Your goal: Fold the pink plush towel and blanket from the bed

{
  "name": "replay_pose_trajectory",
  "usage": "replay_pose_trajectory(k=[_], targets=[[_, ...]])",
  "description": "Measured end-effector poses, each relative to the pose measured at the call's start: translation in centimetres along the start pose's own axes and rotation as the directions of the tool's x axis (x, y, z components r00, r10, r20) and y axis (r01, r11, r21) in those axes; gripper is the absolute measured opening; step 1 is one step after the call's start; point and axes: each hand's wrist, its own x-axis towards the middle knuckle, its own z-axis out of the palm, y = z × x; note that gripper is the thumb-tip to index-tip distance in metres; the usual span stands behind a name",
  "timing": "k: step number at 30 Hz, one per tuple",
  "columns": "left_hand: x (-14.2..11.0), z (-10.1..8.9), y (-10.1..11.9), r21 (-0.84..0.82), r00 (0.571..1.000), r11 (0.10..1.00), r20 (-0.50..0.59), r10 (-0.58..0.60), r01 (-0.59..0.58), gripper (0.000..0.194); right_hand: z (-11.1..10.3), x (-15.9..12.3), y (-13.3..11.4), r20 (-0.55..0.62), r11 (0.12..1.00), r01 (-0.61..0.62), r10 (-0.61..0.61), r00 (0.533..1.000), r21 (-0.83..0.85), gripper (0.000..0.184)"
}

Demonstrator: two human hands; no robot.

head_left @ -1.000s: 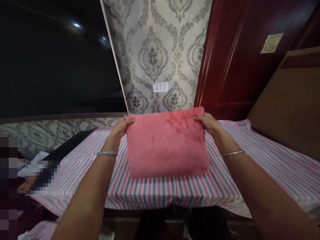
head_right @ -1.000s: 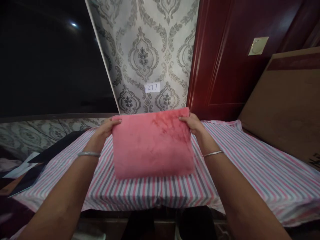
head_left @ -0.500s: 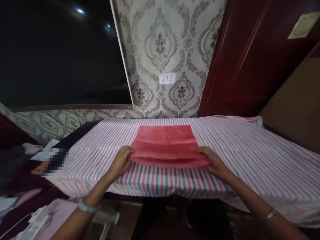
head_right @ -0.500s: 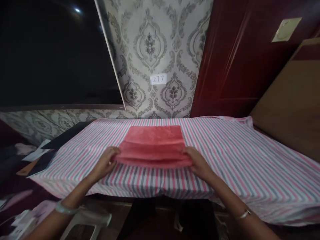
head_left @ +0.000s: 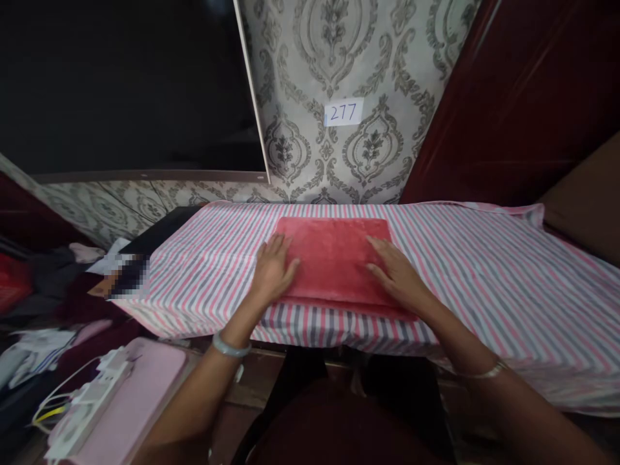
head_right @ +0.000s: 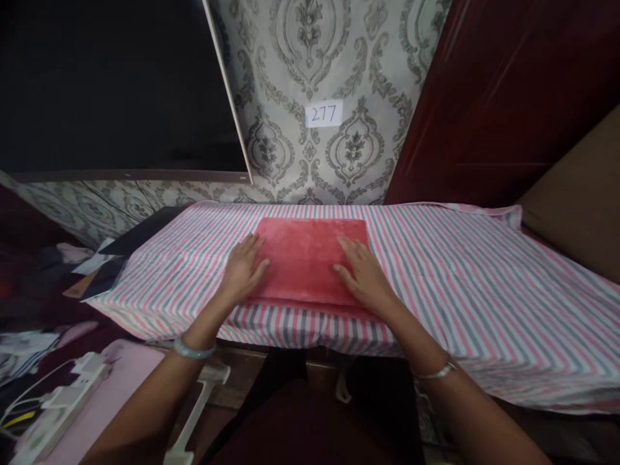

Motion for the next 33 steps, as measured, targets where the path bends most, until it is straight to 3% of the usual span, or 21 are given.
replay_pose_trajectory(k=[3, 8, 16, 22, 25, 29, 33], targets=[[0.7, 2.7, 2.0, 0.122, 0.996, 0.992, 0.091, -0.009, -0.002, 0.075, 2.7, 1.8, -1.6, 0.105, 0.970, -0.041, 0.068, 0.992, -0.240, 0.070], [-0.5, 5.7, 1.1, 0.192, 0.957, 0.973, 0.232, -0.172, 0.128, 0.082, 5.4, 0.5, -0.9, 0.175, 0.928, -0.077, 0.150, 0.973, -0.364, 0.072], [-0.4, 6.6, 0.5, 0.213, 0.945, 0.969, 0.270, -0.182, 0.126, 0.086, 6.3, 0.1, -0.2, 0.181, 0.928, -0.054, 0.128, 0.975, -0.368, 0.071], [0.0, 5.6, 0.2, 0.156, 0.930, 0.973, 0.300, -0.213, 0.173, 0.083, 5.7, 0.9, 0.4, 0.223, 0.947, -0.059, 0.134, 0.966, -0.316, 0.069], [2.2, 4.6, 0.1, 0.130, 0.943, 0.977, 0.266, -0.199, 0.169, 0.076, 4.2, 3.4, 0.6, 0.196, 0.959, -0.072, 0.128, 0.972, -0.273, 0.062], [7.9, 3.6, 0.6, 0.133, 0.960, 0.983, 0.232, -0.154, 0.126, 0.065, 2.4, 9.1, 0.2, 0.087, 0.951, -0.161, 0.190, 0.978, -0.263, 0.058], [12.3, 4.6, 0.3, 0.179, 0.951, 0.972, 0.244, -0.191, 0.150, 0.063, 3.1, 13.0, 0.2, 0.023, 0.910, -0.303, 0.322, 0.946, -0.282, 0.054]])
